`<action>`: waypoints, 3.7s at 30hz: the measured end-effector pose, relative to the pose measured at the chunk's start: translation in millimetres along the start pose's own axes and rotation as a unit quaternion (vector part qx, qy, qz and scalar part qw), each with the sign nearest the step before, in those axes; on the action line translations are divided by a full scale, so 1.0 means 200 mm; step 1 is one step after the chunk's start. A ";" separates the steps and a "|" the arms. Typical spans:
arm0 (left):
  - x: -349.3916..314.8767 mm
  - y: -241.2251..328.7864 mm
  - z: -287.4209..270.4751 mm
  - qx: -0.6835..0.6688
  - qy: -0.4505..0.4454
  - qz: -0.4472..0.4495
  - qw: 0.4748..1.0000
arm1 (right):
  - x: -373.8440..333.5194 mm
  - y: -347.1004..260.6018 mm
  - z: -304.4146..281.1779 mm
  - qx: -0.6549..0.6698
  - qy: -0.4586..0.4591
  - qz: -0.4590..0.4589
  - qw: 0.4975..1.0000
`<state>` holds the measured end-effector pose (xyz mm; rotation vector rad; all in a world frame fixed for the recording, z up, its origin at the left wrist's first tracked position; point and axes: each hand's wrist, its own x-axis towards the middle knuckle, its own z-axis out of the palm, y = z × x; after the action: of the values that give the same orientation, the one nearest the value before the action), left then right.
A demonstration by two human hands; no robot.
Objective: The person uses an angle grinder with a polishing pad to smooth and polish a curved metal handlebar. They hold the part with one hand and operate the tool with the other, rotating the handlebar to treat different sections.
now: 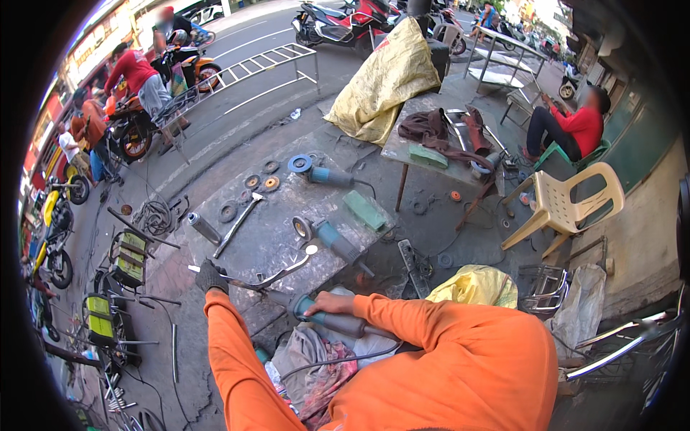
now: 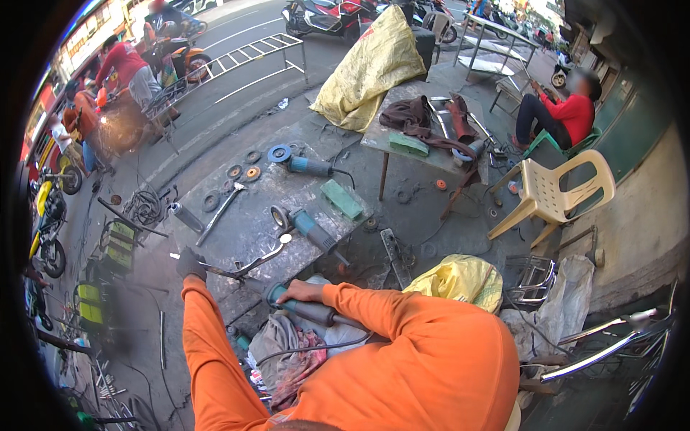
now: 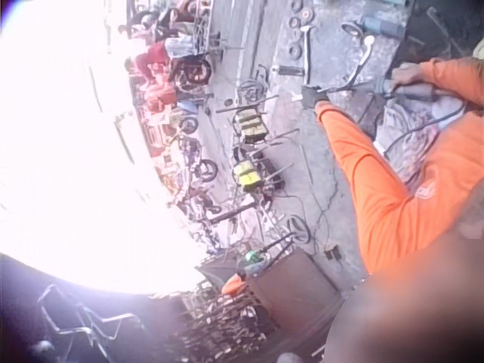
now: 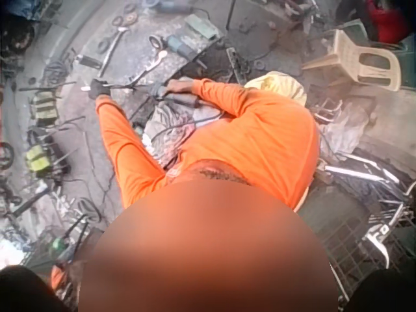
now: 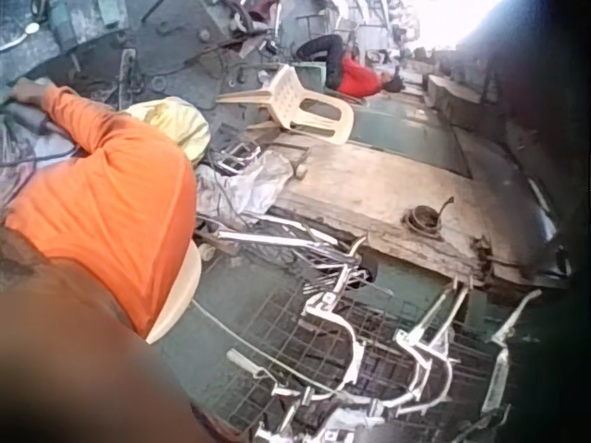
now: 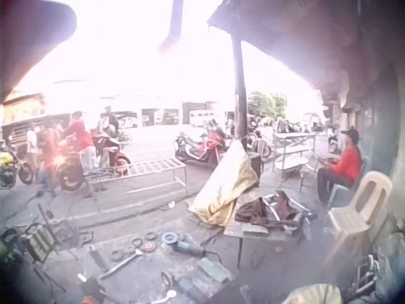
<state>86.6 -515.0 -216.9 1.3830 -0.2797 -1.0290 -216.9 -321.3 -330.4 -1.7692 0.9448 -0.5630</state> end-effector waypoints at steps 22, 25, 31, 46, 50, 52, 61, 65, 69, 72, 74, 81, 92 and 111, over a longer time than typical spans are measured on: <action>0.04 -0.01 -0.02 0.039 -0.016 0.011 0.999 | 0.04 -0.05 -0.07 0.069 -0.062 0.071 0.993; 0.10 -0.04 -0.06 0.046 -0.031 0.023 0.998 | 0.09 0.01 -0.04 0.067 -0.090 0.139 0.984; 0.34 -0.10 -0.15 0.249 -0.127 0.116 0.953 | 0.07 -0.05 -0.09 0.124 -0.070 0.150 0.978; -0.05 0.05 -0.06 0.038 0.034 0.011 0.999 | -0.03 -0.35 -0.22 0.284 -0.085 0.331 0.896; -0.04 0.03 -0.04 0.033 0.029 0.006 0.999 | -0.03 -0.36 -0.22 0.298 -0.104 0.356 0.879; -0.02 0.03 -0.03 0.045 0.046 0.011 0.998 | -0.04 -0.36 -0.22 0.296 -0.096 0.355 0.881; 0.01 0.00 0.02 0.086 0.042 0.034 0.995 | -0.04 -0.31 -0.19 0.278 -0.082 0.333 0.897; 0.01 0.00 0.03 0.139 0.056 0.059 0.987 | -0.03 -0.26 -0.18 0.239 -0.082 0.276 0.927; 0.02 0.00 0.02 0.204 0.094 0.100 0.969 | -0.04 -0.24 -0.17 0.231 -0.078 0.281 0.928; 0.03 -0.01 0.02 0.103 0.087 0.058 0.989 | -0.03 -0.23 -0.16 0.235 -0.076 0.225 0.943; 0.03 -0.01 0.03 0.079 0.093 0.056 0.991 | -0.04 -0.21 -0.15 0.244 -0.068 0.210 0.944; -0.07 0.01 0.03 0.114 0.105 0.072 0.985 | -0.05 -0.21 -0.16 0.255 -0.069 0.263 0.928; -0.09 -0.20 0.03 -0.056 0.105 0.085 0.989 | -0.09 -0.19 -0.13 0.264 -0.043 0.260 0.928; -0.46 0.03 -0.22 -0.148 -0.016 0.253 0.956 | -0.32 -0.64 -0.25 0.458 -0.055 0.355 0.813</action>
<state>68.9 -418.3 -185.6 0.9526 -0.4566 -0.6319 -246.5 -274.0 -189.6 -0.5027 0.9352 -0.3157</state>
